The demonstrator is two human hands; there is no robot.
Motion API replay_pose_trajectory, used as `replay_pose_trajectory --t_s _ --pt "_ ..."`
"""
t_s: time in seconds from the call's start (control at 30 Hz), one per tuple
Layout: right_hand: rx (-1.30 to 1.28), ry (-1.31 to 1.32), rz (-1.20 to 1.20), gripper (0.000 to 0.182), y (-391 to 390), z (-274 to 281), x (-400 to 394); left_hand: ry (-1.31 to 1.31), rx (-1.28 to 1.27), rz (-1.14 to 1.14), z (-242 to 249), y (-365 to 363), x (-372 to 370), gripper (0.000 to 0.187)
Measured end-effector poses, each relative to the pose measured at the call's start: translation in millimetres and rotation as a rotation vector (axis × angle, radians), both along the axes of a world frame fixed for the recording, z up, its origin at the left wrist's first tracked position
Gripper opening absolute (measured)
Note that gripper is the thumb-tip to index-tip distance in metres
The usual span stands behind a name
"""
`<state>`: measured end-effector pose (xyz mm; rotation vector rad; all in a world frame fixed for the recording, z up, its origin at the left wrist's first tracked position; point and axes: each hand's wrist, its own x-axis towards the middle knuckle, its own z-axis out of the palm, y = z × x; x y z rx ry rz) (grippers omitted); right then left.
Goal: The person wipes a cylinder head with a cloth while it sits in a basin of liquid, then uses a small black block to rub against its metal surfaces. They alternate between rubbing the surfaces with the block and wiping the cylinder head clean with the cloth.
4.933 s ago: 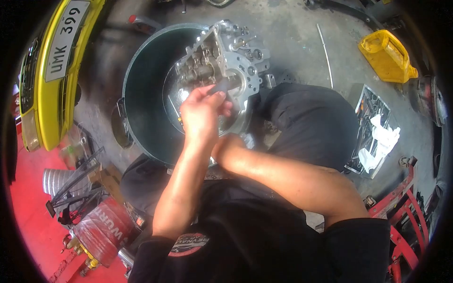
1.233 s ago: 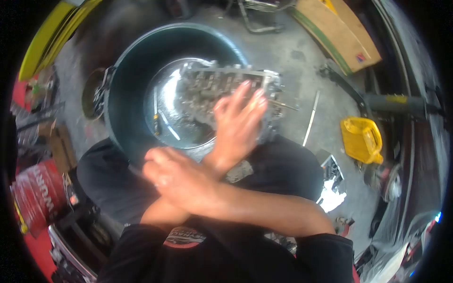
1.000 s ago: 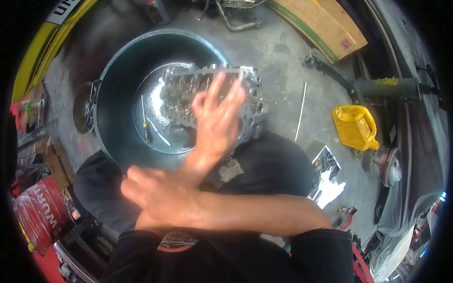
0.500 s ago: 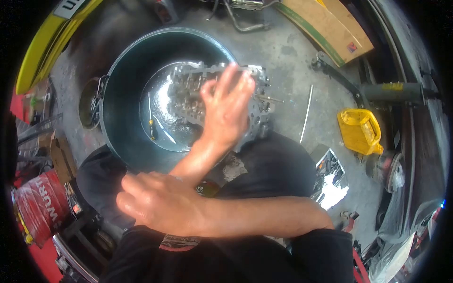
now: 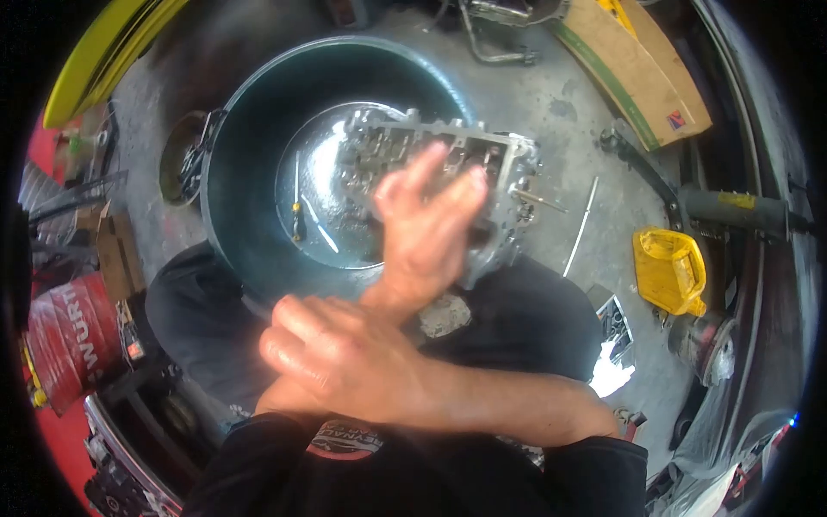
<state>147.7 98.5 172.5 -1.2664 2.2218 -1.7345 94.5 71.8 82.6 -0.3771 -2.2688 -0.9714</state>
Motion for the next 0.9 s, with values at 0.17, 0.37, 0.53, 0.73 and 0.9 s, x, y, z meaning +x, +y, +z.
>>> replay_pose_trajectory --t_s 0.17,0.37,0.53,0.73,0.9 --pt "0.003 -0.046 -0.002 0.013 5 4 -2 -0.043 -0.018 -0.093 -20 23 -6 0.041" --pt "0.009 -0.042 0.024 0.016 3 2 1 -0.057 -0.042 -0.16 -14 16 -21 0.043" --pt "-0.029 -0.047 -0.009 0.013 -1 4 -4 -0.029 -0.043 -0.098 -13 21 -19 0.045" --pt "0.028 -0.04 0.067 0.014 -2 4 -8 -0.093 0.038 -0.079 -20 26 -3 0.038" --pt "0.043 -0.047 0.121 0.017 -12 -1 -3 -0.11 0.127 -0.09 -18 25 -10 0.032"
